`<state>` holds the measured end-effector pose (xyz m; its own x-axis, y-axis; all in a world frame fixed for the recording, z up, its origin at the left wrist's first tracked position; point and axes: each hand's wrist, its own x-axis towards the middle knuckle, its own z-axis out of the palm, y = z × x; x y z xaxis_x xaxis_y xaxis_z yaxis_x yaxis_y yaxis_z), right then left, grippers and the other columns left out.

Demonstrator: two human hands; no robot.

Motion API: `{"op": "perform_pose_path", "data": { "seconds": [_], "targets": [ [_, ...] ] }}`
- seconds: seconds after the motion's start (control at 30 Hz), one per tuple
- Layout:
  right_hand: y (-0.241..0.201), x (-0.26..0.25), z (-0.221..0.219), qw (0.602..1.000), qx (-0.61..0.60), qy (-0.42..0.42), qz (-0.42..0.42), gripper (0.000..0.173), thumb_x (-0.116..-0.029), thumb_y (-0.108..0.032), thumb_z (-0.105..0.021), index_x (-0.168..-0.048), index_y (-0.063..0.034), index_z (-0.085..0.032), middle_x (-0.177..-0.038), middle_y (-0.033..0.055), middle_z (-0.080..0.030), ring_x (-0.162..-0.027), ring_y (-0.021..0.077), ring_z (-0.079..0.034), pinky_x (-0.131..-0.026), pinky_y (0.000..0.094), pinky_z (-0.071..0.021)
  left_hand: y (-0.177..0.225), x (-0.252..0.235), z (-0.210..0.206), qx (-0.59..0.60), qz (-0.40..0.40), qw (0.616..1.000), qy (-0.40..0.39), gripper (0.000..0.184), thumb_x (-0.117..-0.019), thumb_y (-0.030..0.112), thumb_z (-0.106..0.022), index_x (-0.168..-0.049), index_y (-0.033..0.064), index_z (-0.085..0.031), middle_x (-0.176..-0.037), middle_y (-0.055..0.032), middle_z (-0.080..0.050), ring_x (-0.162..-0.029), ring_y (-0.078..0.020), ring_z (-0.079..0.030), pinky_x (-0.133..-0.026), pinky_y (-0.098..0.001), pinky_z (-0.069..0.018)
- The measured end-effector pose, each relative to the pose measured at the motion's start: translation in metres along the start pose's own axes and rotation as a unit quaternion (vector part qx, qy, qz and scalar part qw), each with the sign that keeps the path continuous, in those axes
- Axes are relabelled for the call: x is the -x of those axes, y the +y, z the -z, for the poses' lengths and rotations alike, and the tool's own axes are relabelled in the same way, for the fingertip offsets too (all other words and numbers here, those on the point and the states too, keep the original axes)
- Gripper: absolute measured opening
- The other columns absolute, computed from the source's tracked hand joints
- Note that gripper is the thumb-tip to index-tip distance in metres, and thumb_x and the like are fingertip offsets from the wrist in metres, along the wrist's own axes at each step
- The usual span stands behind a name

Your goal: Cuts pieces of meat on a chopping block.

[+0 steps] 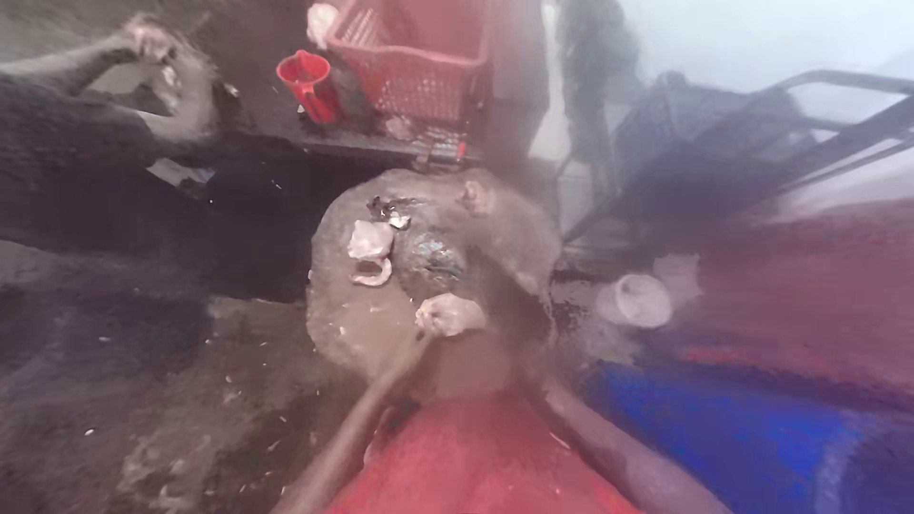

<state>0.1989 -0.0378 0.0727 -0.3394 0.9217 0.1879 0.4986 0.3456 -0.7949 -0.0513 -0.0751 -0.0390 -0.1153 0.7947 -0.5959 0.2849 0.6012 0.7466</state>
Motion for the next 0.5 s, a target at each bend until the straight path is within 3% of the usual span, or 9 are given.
{"op": "perform_pose_path", "data": {
  "seconds": [0.03, 0.07, 0.13, 0.23, 0.3, 0.4, 0.47, 0.5],
  "targets": [
    [0.033, -0.002, -0.008, 0.991, 0.04, -0.124, -0.029, 0.06, -0.1069, -0.048, -0.039, -0.123, 0.002, -0.069, -0.109, 0.0153, -0.074, -0.102, 0.0185, -0.071, -0.096, 0.0375, -0.0564, -0.003, -0.001, 0.001, -0.005, 0.0, 1.0, 0.0, 0.042, -0.1066, 0.039, -0.052, -0.117, -0.0009, -0.063, -0.099, -0.0141, -0.065, -0.088, -0.0218, -0.064, -0.084, -0.0433, -0.0549],
    [0.053, -0.006, -0.014, 0.964, 0.067, -0.242, -0.092, 0.057, -0.1088, -0.046, -0.036, -0.133, -0.0022, -0.063, -0.12, 0.0169, -0.07, -0.112, 0.0253, -0.068, -0.102, 0.046, -0.053, -0.004, 0.001, 0.002, -0.017, -0.006, 1.0, -0.001, 0.041, -0.1062, 0.039, -0.053, -0.117, 0.0003, -0.064, -0.1, -0.0134, -0.066, -0.088, -0.0214, -0.065, -0.085, -0.0434, -0.0547],
    [0.073, -0.012, -0.024, 0.914, 0.068, -0.355, -0.186, 0.053, -0.1107, -0.044, -0.034, -0.138, -0.0037, -0.056, -0.124, 0.0201, -0.067, -0.116, 0.0318, -0.065, -0.103, 0.0528, -0.0506, -0.005, 0.006, 0.005, -0.057, -0.012, 0.998, 0.003, 0.043, -0.1043, 0.043, -0.054, -0.116, 0.0041, -0.068, -0.103, -0.0127, -0.069, -0.094, -0.0218, -0.067, -0.09, -0.0456, -0.0554],
    [0.069, -0.007, -0.025, 0.894, 0.046, -0.378, -0.235, 0.055, -0.1116, -0.043, -0.032, -0.138, -0.0012, -0.056, -0.124, 0.0222, -0.066, -0.116, 0.0325, -0.065, -0.103, 0.0517, -0.0498, -0.007, 0.029, 0.004, -0.048, 0.011, 0.999, -0.016, 0.045, -0.1051, 0.045, -0.052, -0.124, 0.007, -0.066, -0.11, -0.0127, -0.07, -0.101, -0.0225, -0.068, -0.095, -0.0476, -0.054],
    [0.071, -0.011, -0.028, 0.895, 0.025, -0.365, -0.255, 0.054, -0.1118, -0.042, -0.033, -0.14, -0.0008, -0.054, -0.125, 0.0228, -0.065, -0.116, 0.0325, -0.065, -0.103, 0.0515, -0.0497, -0.005, 0.036, 0.008, -0.039, -0.031, 0.999, -0.012, 0.037, -0.106, 0.036, -0.052, -0.12, 0.005, -0.066, -0.104, -0.0123, -0.069, -0.096, -0.0207, -0.067, -0.091, -0.0447, -0.0547],
    [0.08, -0.005, -0.038, 0.908, -0.034, -0.316, -0.274, 0.049, -0.1115, -0.039, -0.035, -0.129, -0.0006, -0.06, -0.108, 0.0185, -0.067, -0.097, 0.0264, -0.067, -0.092, 0.047, -0.0549, -0.008, 0.047, 0.005, -0.02, -0.069, 0.997, 0.009, 0.031, -0.1055, 0.03, -0.051, -0.109, 0.0062, -0.071, -0.097, -0.0091, -0.069, -0.09, -0.018, -0.066, -0.085, -0.0428, -0.0555],
    [0.081, -0.002, -0.043, 0.898, -0.092, -0.304, -0.306, 0.048, -0.1121, -0.037, -0.033, -0.125, -0.001, -0.061, -0.097, 0.0131, -0.066, -0.084, 0.0203, -0.064, -0.081, 0.0411, -0.0562, -0.009, 0.05, 0.004, -0.01, -0.043, 0.999, 0.02, 0.032, -0.1064, 0.031, -0.049, -0.11, 0.0073, -0.07, -0.094, -0.008, -0.068, -0.086, -0.0173, -0.065, -0.082, -0.0426, -0.0544],
    [0.081, 0.0, -0.046, 0.889, -0.124, -0.3, -0.323, 0.047, -0.1123, -0.037, -0.031, -0.121, -0.0019, -0.061, -0.087, 0.0083, -0.062, -0.073, 0.0164, -0.06, -0.07, 0.037, -0.0547, -0.01, 0.049, 0.004, -0.008, -0.021, 0.999, 0.022, 0.034, -0.1074, 0.033, -0.048, -0.114, 0.0076, -0.07, -0.095, -0.009, -0.068, -0.087, -0.0184, -0.065, -0.083, -0.0436, -0.0542]
  ]
}}
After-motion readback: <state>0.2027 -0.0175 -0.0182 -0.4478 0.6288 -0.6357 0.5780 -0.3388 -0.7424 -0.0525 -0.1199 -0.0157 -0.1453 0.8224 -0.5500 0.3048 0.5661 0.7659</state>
